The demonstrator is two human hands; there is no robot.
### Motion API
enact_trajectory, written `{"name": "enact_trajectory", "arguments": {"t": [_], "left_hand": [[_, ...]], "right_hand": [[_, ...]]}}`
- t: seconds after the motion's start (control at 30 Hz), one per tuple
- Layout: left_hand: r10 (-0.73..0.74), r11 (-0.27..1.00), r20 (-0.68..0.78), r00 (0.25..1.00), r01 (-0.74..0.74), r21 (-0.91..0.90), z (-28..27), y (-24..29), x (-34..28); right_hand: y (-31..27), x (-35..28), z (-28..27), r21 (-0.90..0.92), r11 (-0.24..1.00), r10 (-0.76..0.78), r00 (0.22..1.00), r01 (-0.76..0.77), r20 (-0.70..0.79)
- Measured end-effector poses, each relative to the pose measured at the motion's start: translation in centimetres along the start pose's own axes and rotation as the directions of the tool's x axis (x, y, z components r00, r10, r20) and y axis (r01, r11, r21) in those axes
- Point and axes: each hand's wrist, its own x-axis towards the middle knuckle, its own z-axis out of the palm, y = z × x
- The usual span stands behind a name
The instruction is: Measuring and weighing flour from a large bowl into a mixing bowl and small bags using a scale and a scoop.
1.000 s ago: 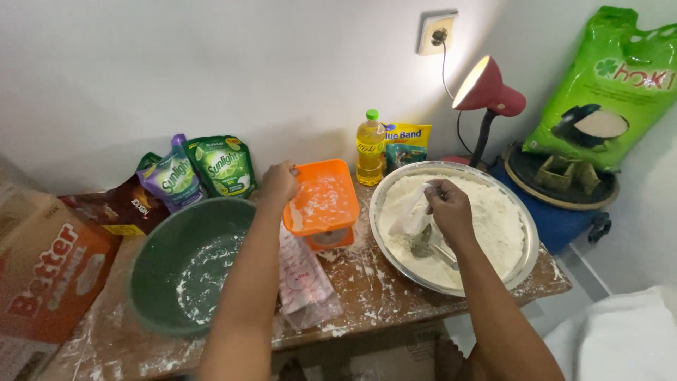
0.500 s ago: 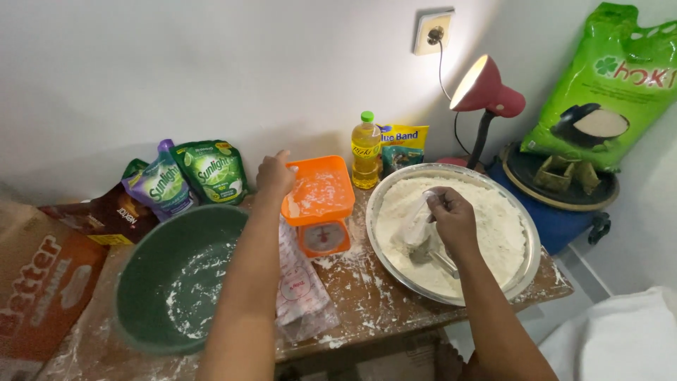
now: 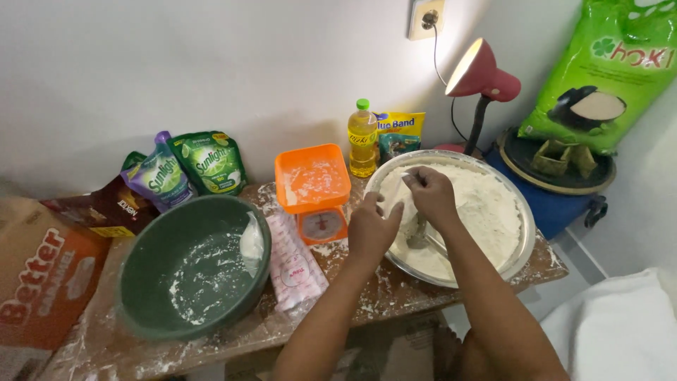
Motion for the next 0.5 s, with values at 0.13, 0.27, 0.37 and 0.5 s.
{"name": "enact_trajectory", "arguments": {"t": [0.13,0.27,0.37,0.5], "left_hand": [[0.068,0.993,-0.037,0.997,-0.064,0.096,1.3,-1.1,1.5],[0.038,0.996,-0.075,0.996,-0.031,0.085,1.4,-1.5,2.1],[0.005,1.000,-0.115,0.993,-0.006,-0.007,1.8,-1.6,2.0],[-0.015,0.990,-0.173,0.985,-0.010,-0.143,3.2,-2.7,2.0]], "right_hand": [[0.4,0.9,-0.5,-0.120,0.991,-0.056,0.997,0.063,0.059],[1.1,1.4,-0.8,-0.233,0.953,-0.176,0.979,0.196,0.104],[1.4,1.9,-1.0,-0.268,0.943,-0.166,0.977,0.197,0.135],[0.4,2.3,-1.5,-0.287,0.954,-0.010,0.967,0.085,0.253]]}}
